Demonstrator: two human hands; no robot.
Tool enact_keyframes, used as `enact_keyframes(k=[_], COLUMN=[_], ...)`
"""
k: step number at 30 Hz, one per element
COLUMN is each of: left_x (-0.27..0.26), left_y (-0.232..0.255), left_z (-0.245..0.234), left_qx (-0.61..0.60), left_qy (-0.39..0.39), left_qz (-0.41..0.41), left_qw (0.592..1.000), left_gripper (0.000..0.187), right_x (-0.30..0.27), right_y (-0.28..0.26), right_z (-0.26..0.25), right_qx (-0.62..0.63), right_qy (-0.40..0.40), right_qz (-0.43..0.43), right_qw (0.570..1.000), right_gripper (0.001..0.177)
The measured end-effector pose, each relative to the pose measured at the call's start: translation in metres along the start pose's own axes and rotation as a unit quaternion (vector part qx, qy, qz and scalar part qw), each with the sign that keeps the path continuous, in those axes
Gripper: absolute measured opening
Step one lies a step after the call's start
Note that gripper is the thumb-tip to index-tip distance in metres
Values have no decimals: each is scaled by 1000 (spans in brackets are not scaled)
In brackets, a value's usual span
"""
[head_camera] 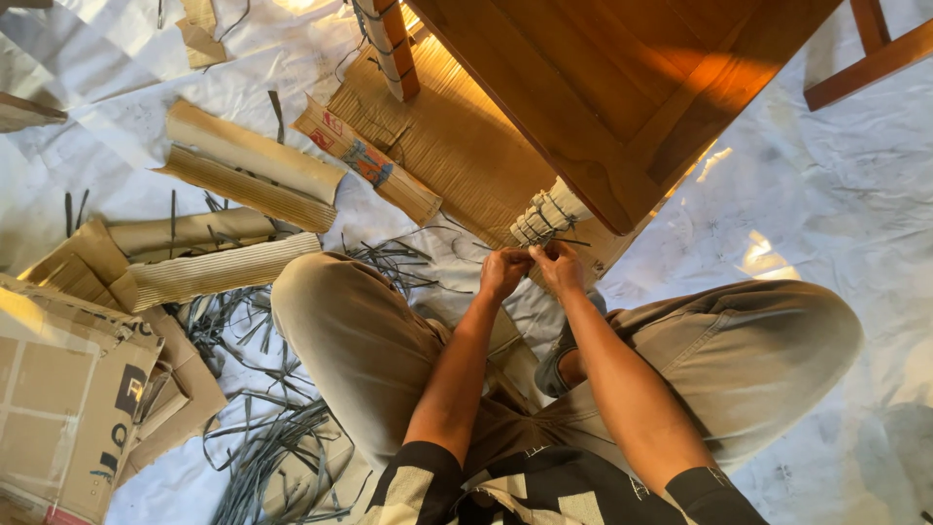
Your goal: The recorder is wrapping the legs of a wooden chair with protective cardboard and securing them with plastic ties.
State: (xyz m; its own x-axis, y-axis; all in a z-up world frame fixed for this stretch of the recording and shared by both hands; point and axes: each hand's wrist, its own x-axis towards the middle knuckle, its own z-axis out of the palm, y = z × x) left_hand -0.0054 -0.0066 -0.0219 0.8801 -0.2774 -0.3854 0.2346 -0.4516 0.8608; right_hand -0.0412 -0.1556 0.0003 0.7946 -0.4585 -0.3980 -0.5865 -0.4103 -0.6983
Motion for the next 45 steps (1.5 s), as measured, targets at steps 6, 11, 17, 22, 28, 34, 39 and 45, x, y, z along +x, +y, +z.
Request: enact_keyframes(k=[6, 11, 17, 22, 28, 34, 39, 45], left_x=[-5, 2, -15, -15, -13, -8, -11, 30], left_y=[0, -4, 21, 21, 21, 21, 51, -20], left_z=[9, 9, -7, -19, -20, -8, -5, 36], left_qx=[-63, -103, -12, 53, 22, -21, -364, -342], left_qy=[4, 55, 62, 53, 66, 70, 57, 51], left_qz=[-59, -111, -38, 67, 65, 13, -197, -208], left_qw=[996, 987, 997, 995, 995, 997, 909, 915], left_gripper=[21, 26, 22, 16, 13, 23, 68, 30], right_x=[4, -9, -26, -20, -14, -14, -10, -20], right_y=[11, -2, -33, -23, -13, -21, -4, -22], right_z=[3, 2, -19, -17, -10, -12, -2, -8], right_qx=[-42, -62, -81, -93, -151, -173, -171, -120], right_qy=[13, 35, 27, 23, 51, 77, 86, 93], right_qz=[-81, -138, -220, -286, -310, -336, -318, -291], right_qw=[996, 988, 972, 953, 937, 923, 929, 945], right_gripper=[37, 32, 19, 19, 24, 19, 17, 15])
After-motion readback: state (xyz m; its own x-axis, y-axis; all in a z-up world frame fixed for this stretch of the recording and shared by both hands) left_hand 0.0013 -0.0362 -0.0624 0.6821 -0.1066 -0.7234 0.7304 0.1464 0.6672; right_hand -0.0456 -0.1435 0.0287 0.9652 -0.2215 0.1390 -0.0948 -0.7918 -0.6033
